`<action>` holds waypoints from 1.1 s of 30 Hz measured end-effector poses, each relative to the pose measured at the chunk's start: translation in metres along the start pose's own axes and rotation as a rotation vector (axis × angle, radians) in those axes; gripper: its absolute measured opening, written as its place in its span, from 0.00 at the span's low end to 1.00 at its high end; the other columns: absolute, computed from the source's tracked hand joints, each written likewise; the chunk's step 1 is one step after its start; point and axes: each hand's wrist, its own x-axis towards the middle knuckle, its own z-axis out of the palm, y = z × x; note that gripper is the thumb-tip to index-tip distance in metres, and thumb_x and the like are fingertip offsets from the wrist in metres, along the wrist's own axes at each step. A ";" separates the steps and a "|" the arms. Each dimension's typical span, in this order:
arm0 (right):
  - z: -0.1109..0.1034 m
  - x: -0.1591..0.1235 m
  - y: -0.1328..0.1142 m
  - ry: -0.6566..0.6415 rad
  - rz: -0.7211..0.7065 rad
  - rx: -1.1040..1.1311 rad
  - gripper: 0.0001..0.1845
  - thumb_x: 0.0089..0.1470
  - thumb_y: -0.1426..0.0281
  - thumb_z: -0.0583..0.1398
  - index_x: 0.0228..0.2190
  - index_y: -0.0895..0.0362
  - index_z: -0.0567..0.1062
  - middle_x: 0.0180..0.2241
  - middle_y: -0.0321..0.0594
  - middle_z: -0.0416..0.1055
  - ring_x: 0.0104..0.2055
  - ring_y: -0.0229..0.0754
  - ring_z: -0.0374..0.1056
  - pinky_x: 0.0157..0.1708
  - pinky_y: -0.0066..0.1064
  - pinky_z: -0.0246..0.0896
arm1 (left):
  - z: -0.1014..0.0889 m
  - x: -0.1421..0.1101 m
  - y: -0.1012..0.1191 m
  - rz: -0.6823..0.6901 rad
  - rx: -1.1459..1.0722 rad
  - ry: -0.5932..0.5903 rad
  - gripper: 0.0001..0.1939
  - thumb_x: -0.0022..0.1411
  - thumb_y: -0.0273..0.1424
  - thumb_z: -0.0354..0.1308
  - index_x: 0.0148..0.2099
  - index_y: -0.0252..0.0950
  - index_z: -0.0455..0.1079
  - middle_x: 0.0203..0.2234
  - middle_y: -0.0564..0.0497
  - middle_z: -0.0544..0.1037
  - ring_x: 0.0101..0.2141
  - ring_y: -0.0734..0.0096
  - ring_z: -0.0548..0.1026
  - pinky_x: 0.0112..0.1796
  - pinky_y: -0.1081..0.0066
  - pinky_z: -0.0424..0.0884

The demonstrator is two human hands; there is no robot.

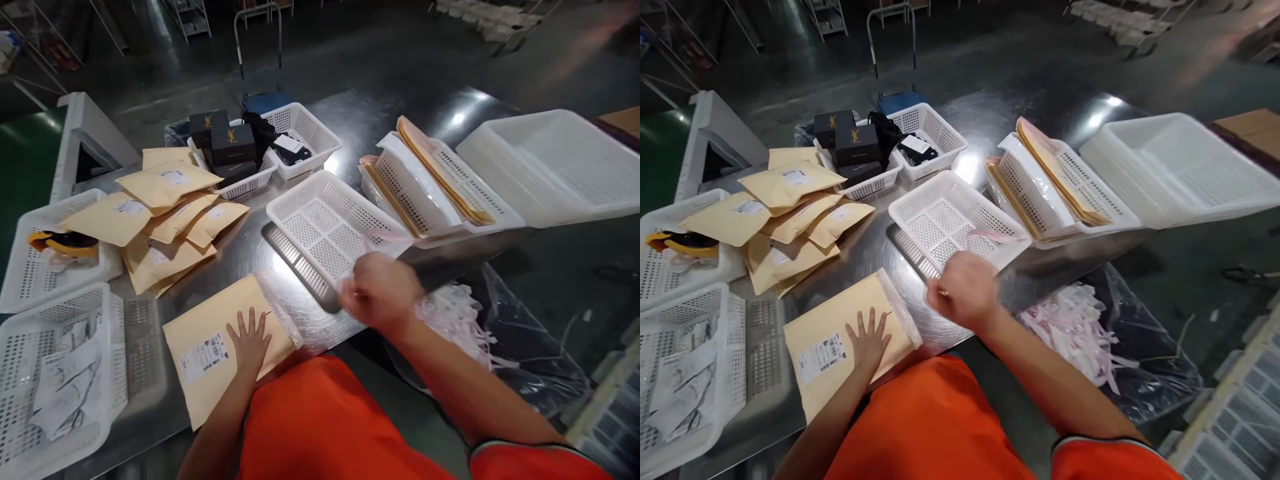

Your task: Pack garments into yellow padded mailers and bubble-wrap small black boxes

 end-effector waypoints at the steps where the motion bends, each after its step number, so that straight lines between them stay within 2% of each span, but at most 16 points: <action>1: 0.023 -0.011 0.002 -0.117 0.035 -0.034 0.14 0.54 0.58 0.64 0.25 0.52 0.69 0.24 0.35 0.68 0.32 0.41 0.66 0.38 0.35 0.61 | -0.001 0.000 -0.003 0.013 0.013 0.001 0.29 0.68 0.35 0.50 0.69 0.48 0.50 0.70 0.46 0.51 0.69 0.40 0.43 0.59 0.26 0.30; 3: 0.075 -0.039 0.012 -0.532 0.285 -0.190 0.13 0.57 0.58 0.62 0.35 0.56 0.73 0.30 0.37 0.73 0.31 0.40 0.67 0.34 0.31 0.58 | -0.003 -0.001 -0.009 0.033 0.034 -0.001 0.29 0.69 0.33 0.48 0.70 0.49 0.49 0.70 0.47 0.50 0.69 0.41 0.45 0.59 0.26 0.29; 4: 0.099 -0.053 0.019 -0.697 0.412 -0.233 0.12 0.60 0.60 0.59 0.38 0.57 0.74 0.32 0.39 0.74 0.34 0.39 0.68 0.35 0.29 0.57 | -0.003 -0.001 -0.011 0.038 0.034 -0.008 0.29 0.69 0.34 0.49 0.70 0.51 0.49 0.70 0.48 0.50 0.69 0.41 0.46 0.58 0.26 0.29; 5: 0.119 -0.068 0.025 -0.803 0.485 -0.254 0.11 0.62 0.63 0.57 0.38 0.58 0.74 0.34 0.40 0.75 0.35 0.39 0.69 0.35 0.28 0.57 | -0.004 -0.001 -0.013 0.041 0.027 -0.021 0.29 0.69 0.37 0.49 0.69 0.53 0.48 0.70 0.48 0.49 0.68 0.39 0.46 0.58 0.25 0.29; 7: 0.147 -0.095 0.037 -0.916 0.558 -0.258 0.13 0.65 0.66 0.55 0.35 0.60 0.76 0.35 0.43 0.77 0.37 0.40 0.71 0.35 0.27 0.56 | -0.004 -0.001 -0.015 0.054 0.000 -0.056 0.32 0.67 0.44 0.50 0.70 0.54 0.47 0.71 0.47 0.48 0.68 0.37 0.44 0.57 0.24 0.29; 11: 0.163 -0.127 0.045 -0.989 0.608 -0.279 0.17 0.67 0.65 0.51 0.37 0.61 0.78 0.39 0.47 0.78 0.40 0.44 0.72 0.35 0.28 0.55 | -0.004 -0.002 -0.013 0.104 -0.033 -0.110 0.39 0.62 0.54 0.51 0.70 0.53 0.43 0.71 0.47 0.43 0.69 0.36 0.38 0.57 0.24 0.25; 17: 0.166 -0.128 0.050 -1.039 0.538 -0.261 0.13 0.64 0.67 0.56 0.35 0.59 0.78 0.38 0.45 0.78 0.39 0.43 0.71 0.33 0.28 0.54 | -0.004 -0.002 -0.010 0.126 -0.030 -0.153 0.39 0.62 0.53 0.51 0.70 0.54 0.42 0.72 0.48 0.42 0.69 0.38 0.36 0.56 0.24 0.23; 21: 0.165 -0.128 0.046 -1.019 0.448 -0.253 0.15 0.67 0.67 0.52 0.35 0.59 0.76 0.37 0.42 0.77 0.38 0.40 0.70 0.33 0.26 0.53 | 0.000 -0.003 -0.012 0.128 -0.027 -0.128 0.38 0.63 0.52 0.50 0.70 0.54 0.43 0.71 0.49 0.43 0.69 0.39 0.37 0.57 0.25 0.23; 23: 0.170 -0.131 0.037 -1.006 0.397 -0.258 0.16 0.68 0.66 0.50 0.36 0.59 0.75 0.36 0.41 0.76 0.38 0.39 0.70 0.34 0.26 0.53 | 0.003 -0.003 -0.013 0.132 -0.029 -0.107 0.34 0.66 0.48 0.47 0.70 0.54 0.43 0.71 0.50 0.44 0.70 0.41 0.37 0.58 0.26 0.24; 26: 0.184 -0.139 0.018 -0.998 0.333 -0.283 0.13 0.67 0.67 0.52 0.38 0.58 0.74 0.36 0.43 0.76 0.35 0.41 0.70 0.33 0.28 0.54 | 0.007 -0.003 -0.013 0.116 -0.026 -0.087 0.31 0.69 0.39 0.42 0.71 0.47 0.42 0.71 0.50 0.47 0.70 0.45 0.39 0.60 0.28 0.26; 29: 0.197 -0.151 0.001 -0.993 0.285 -0.318 0.09 0.63 0.68 0.55 0.40 0.59 0.73 0.39 0.47 0.75 0.36 0.44 0.70 0.33 0.31 0.56 | 0.009 -0.002 -0.010 0.072 -0.009 -0.078 0.33 0.68 0.34 0.41 0.72 0.35 0.42 0.70 0.42 0.49 0.70 0.48 0.41 0.62 0.31 0.28; 31: 0.202 -0.154 -0.002 -0.975 0.256 -0.339 0.09 0.63 0.68 0.56 0.40 0.59 0.73 0.41 0.49 0.73 0.40 0.47 0.69 0.35 0.33 0.57 | 0.009 -0.002 -0.007 0.044 -0.002 -0.070 0.33 0.66 0.33 0.42 0.71 0.30 0.44 0.70 0.38 0.49 0.70 0.49 0.43 0.62 0.32 0.28; 33: 0.213 -0.145 0.003 -0.941 0.239 -0.366 0.10 0.64 0.70 0.53 0.39 0.59 0.73 0.42 0.50 0.71 0.43 0.50 0.67 0.39 0.36 0.58 | 0.009 -0.002 -0.004 0.035 -0.003 -0.058 0.34 0.66 0.33 0.42 0.71 0.29 0.45 0.69 0.36 0.50 0.70 0.49 0.43 0.63 0.33 0.28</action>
